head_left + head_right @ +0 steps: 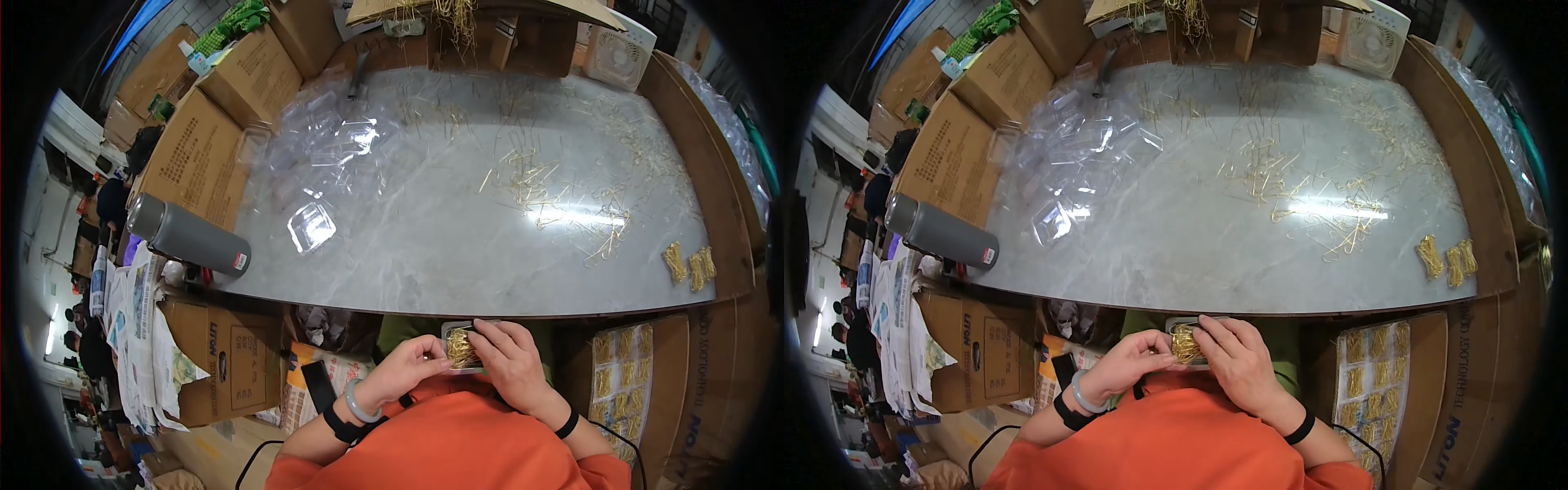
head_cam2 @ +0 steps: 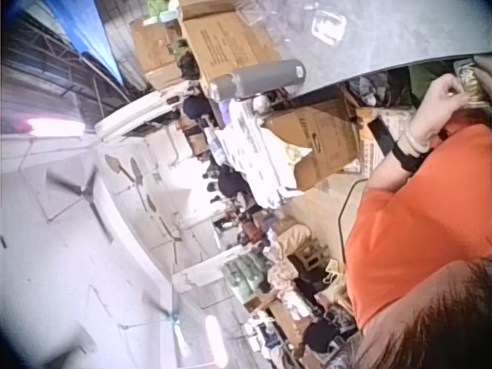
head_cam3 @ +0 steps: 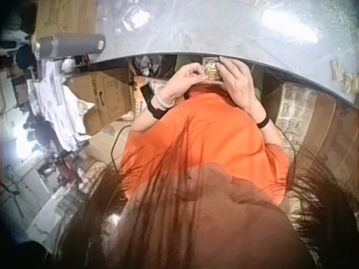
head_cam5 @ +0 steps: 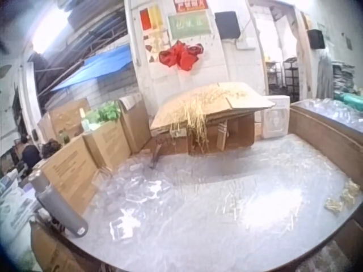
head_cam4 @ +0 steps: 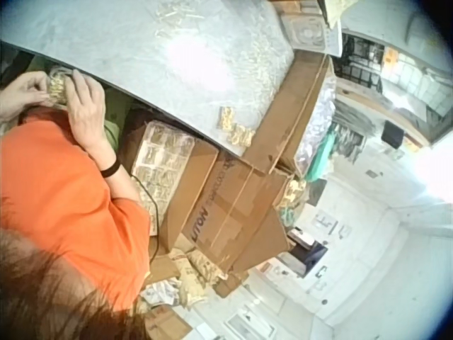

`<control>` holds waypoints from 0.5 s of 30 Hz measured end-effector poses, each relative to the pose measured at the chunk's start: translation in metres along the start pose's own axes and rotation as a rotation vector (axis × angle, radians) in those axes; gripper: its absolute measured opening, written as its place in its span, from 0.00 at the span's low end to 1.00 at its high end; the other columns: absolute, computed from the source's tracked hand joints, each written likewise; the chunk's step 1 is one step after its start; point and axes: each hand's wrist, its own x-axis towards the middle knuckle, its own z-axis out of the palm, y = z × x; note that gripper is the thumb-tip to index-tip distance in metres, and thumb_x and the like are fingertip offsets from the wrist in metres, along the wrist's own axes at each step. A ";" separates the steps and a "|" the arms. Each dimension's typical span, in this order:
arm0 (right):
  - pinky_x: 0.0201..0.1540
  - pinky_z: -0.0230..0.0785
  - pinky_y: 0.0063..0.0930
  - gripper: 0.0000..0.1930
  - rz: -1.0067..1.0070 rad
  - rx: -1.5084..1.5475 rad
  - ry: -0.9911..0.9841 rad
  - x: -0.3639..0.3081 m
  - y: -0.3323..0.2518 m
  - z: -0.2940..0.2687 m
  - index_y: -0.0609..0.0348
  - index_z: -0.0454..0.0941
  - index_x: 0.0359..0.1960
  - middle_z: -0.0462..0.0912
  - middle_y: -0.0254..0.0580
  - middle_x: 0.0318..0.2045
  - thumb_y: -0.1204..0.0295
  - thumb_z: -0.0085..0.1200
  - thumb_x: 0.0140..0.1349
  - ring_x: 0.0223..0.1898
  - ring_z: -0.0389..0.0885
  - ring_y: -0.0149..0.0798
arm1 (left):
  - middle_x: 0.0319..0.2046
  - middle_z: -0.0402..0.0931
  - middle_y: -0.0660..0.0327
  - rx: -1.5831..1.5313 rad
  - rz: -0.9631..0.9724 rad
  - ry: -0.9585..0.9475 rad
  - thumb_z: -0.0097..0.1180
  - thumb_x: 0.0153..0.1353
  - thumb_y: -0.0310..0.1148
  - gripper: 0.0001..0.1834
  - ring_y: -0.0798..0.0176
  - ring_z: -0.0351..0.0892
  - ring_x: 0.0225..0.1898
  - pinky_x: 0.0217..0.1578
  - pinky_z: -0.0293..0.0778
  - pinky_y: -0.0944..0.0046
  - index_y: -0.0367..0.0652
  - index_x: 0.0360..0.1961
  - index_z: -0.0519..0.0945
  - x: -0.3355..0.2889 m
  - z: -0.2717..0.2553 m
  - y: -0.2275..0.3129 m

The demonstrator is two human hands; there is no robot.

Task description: The recorder is counting and packing small gold-colored wire connectors into small plastic bags.

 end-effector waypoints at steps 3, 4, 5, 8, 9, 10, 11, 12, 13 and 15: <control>0.57 0.74 0.41 0.23 0.008 0.005 0.081 0.018 -0.001 -0.008 0.61 0.82 0.52 0.82 0.44 0.56 0.79 0.62 0.51 0.53 0.79 0.48 | 0.43 0.77 0.61 -0.028 0.120 0.061 0.56 0.73 0.26 0.05 0.65 0.84 0.45 0.52 0.82 0.66 0.35 0.40 0.74 -0.001 0.015 0.036; 0.57 0.74 0.41 0.22 0.022 -0.001 0.113 0.025 0.002 -0.007 0.60 0.82 0.52 0.83 0.44 0.55 0.79 0.62 0.52 0.53 0.79 0.49 | 0.43 0.77 0.61 -0.031 0.145 0.080 0.56 0.73 0.26 0.05 0.65 0.84 0.45 0.51 0.82 0.66 0.35 0.41 0.74 0.005 0.014 0.042; 0.56 0.74 0.42 0.22 0.032 -0.007 0.151 0.034 0.006 -0.006 0.59 0.82 0.52 0.83 0.43 0.54 0.79 0.62 0.53 0.53 0.79 0.49 | 0.43 0.77 0.60 -0.030 0.174 0.098 0.56 0.73 0.26 0.05 0.65 0.84 0.45 0.51 0.82 0.66 0.35 0.41 0.74 0.013 0.012 0.049; 0.53 0.76 0.43 0.19 0.073 -0.017 0.199 0.059 0.026 0.003 0.56 0.82 0.53 0.84 0.43 0.54 0.80 0.64 0.58 0.50 0.80 0.52 | 0.42 0.79 0.57 0.138 0.199 0.221 0.56 0.73 0.28 0.07 0.66 0.85 0.44 0.49 0.82 0.66 0.33 0.43 0.75 0.035 0.009 0.069; 0.53 0.76 0.43 0.19 0.091 -0.019 0.220 0.064 0.030 0.006 0.54 0.82 0.52 0.84 0.43 0.53 0.80 0.64 0.58 0.50 0.79 0.52 | 0.41 0.80 0.57 0.287 0.188 0.302 0.57 0.73 0.28 0.08 0.67 0.85 0.43 0.49 0.82 0.66 0.33 0.43 0.75 0.039 0.010 0.075; 0.53 0.76 0.43 0.19 0.091 -0.038 0.227 0.069 0.032 0.006 0.54 0.82 0.52 0.84 0.43 0.53 0.80 0.64 0.58 0.50 0.79 0.53 | 0.41 0.81 0.56 0.435 0.176 0.385 0.57 0.73 0.29 0.08 0.67 0.85 0.43 0.48 0.82 0.67 0.33 0.43 0.75 0.044 0.011 0.080; 0.53 0.76 0.43 0.18 0.104 -0.055 0.218 0.069 0.031 0.007 0.55 0.82 0.51 0.84 0.43 0.53 0.80 0.64 0.58 0.50 0.79 0.53 | 0.39 0.84 0.55 0.598 0.213 0.531 0.61 0.70 0.29 0.10 0.62 0.85 0.43 0.46 0.81 0.61 0.32 0.46 0.78 0.045 0.012 0.072; 0.53 0.76 0.43 0.18 0.117 -0.071 0.210 0.070 0.031 0.008 0.55 0.82 0.51 0.84 0.43 0.53 0.80 0.64 0.57 0.50 0.79 0.53 | 0.41 0.84 0.54 0.833 0.410 0.586 0.61 0.69 0.29 0.11 0.59 0.85 0.43 0.46 0.80 0.59 0.33 0.47 0.79 0.049 0.011 0.069; 0.54 0.76 0.43 0.18 0.122 -0.070 0.214 0.072 0.032 0.009 0.55 0.83 0.51 0.84 0.43 0.53 0.80 0.64 0.57 0.50 0.79 0.53 | 0.43 0.84 0.53 1.065 0.612 0.634 0.62 0.68 0.30 0.12 0.56 0.84 0.44 0.47 0.79 0.56 0.33 0.48 0.81 0.053 0.008 0.067; 0.54 0.76 0.43 0.18 0.129 -0.064 0.210 0.072 0.033 0.010 0.55 0.83 0.50 0.84 0.42 0.53 0.80 0.65 0.56 0.51 0.79 0.53 | 0.54 0.83 0.53 1.273 0.750 0.651 0.62 0.65 0.33 0.18 0.46 0.78 0.49 0.51 0.73 0.50 0.37 0.54 0.83 0.059 0.004 0.057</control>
